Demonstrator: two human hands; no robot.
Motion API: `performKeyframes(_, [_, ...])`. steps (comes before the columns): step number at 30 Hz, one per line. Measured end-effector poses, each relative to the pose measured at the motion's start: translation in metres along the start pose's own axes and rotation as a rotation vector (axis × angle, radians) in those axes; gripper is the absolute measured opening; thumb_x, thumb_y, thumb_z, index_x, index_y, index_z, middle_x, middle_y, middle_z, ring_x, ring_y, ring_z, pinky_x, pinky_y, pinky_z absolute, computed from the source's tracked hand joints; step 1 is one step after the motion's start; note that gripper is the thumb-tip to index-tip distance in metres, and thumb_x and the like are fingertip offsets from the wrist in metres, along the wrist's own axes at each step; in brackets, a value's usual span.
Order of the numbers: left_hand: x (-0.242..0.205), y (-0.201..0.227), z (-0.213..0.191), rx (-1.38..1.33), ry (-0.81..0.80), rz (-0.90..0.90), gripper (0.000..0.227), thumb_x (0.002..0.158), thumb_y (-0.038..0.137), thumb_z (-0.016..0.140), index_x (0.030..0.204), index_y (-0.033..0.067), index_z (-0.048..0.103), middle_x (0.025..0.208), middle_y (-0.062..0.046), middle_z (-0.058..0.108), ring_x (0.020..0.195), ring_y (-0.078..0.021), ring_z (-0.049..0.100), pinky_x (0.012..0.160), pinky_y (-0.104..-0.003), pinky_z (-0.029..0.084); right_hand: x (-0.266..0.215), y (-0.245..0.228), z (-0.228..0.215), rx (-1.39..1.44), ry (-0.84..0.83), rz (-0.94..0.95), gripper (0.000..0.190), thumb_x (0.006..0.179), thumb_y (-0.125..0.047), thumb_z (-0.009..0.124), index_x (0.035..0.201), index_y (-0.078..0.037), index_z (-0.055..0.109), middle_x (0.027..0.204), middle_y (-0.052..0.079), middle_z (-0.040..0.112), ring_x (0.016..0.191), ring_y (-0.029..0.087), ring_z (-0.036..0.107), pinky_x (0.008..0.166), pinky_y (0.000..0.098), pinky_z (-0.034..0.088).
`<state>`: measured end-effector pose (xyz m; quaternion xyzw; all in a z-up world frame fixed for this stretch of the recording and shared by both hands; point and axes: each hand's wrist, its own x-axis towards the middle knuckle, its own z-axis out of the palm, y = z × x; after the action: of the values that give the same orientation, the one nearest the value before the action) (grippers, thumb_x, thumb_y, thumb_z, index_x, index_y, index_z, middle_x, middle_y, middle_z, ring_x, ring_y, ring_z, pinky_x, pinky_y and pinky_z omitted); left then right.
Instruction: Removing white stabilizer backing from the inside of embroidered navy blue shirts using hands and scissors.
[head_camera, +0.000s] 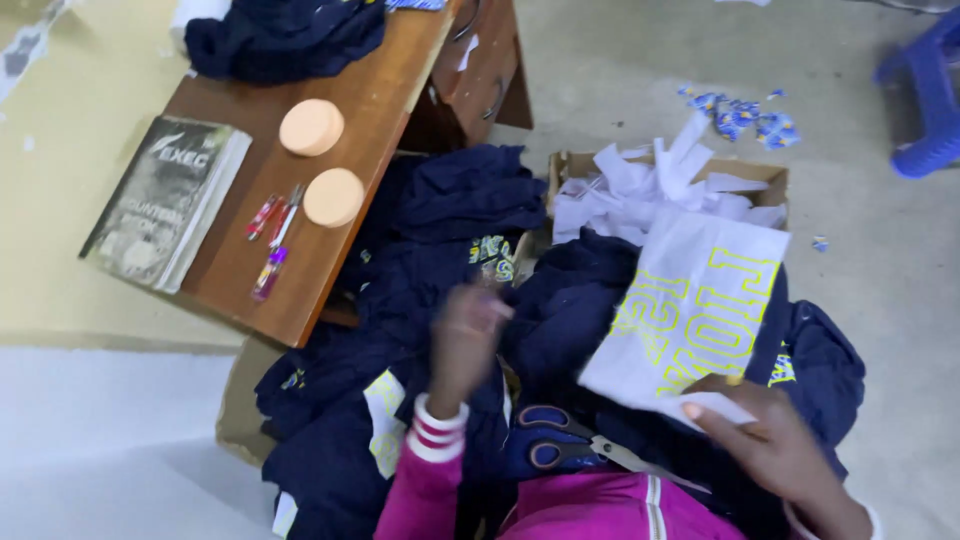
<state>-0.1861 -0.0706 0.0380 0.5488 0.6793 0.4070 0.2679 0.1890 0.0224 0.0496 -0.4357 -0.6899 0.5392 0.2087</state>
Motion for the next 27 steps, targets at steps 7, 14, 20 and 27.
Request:
performKeyframes(7, [0.007,-0.058,-0.146,0.997,0.874,-0.045,0.038,0.095,-0.002,0.071,0.133,-0.0009,0.068,0.114,-0.017,0.074,0.092,-0.0345,0.068,0.083,-0.045,0.053,0.004,0.013,0.033,-0.283,-0.233,-0.243,0.018,0.081,-0.023,0.082,0.096,-0.014,0.079,0.096,-0.003,0.085,0.071,0.018,0.079,0.069,0.0299,0.061])
performKeyframes(14, [0.017,-0.077,-0.154,1.145,0.817,-0.077,0.033,0.102,0.002,0.07,0.133,-0.0076,0.064,0.142,-0.021,0.059,0.129,-0.0365,0.056,0.109,-0.057,0.031,0.004,0.019,0.021,-0.102,-0.034,-0.124,0.011,0.089,-0.012,0.072,0.086,-0.001,0.074,0.072,0.004,0.074,0.058,0.018,0.06,0.06,0.0319,0.05])
performKeyframes(20, [-0.048,-0.024,0.003,0.048,-0.435,0.104,0.025,0.095,0.026,0.067,0.109,0.0058,0.072,0.103,-0.009,0.071,0.087,-0.0247,0.066,0.08,-0.037,0.053,-0.004,0.007,0.011,0.403,0.178,0.105,0.023,0.097,-0.006,0.065,0.11,0.01,0.073,0.074,0.009,0.064,0.06,0.015,0.051,0.054,0.0259,0.039])
performKeyframes(27, [-0.099,-0.012,0.054,0.321,-0.563,0.208,0.043,0.084,0.001,0.071,0.126,-0.0037,0.059,0.123,-0.018,0.062,0.108,-0.0332,0.059,0.099,-0.042,0.045,-0.007,-0.029,0.007,0.295,0.163,-0.048,0.025,0.098,-0.011,0.064,0.097,0.011,0.074,0.076,0.01,0.062,0.062,0.016,0.051,0.056,0.0275,0.038])
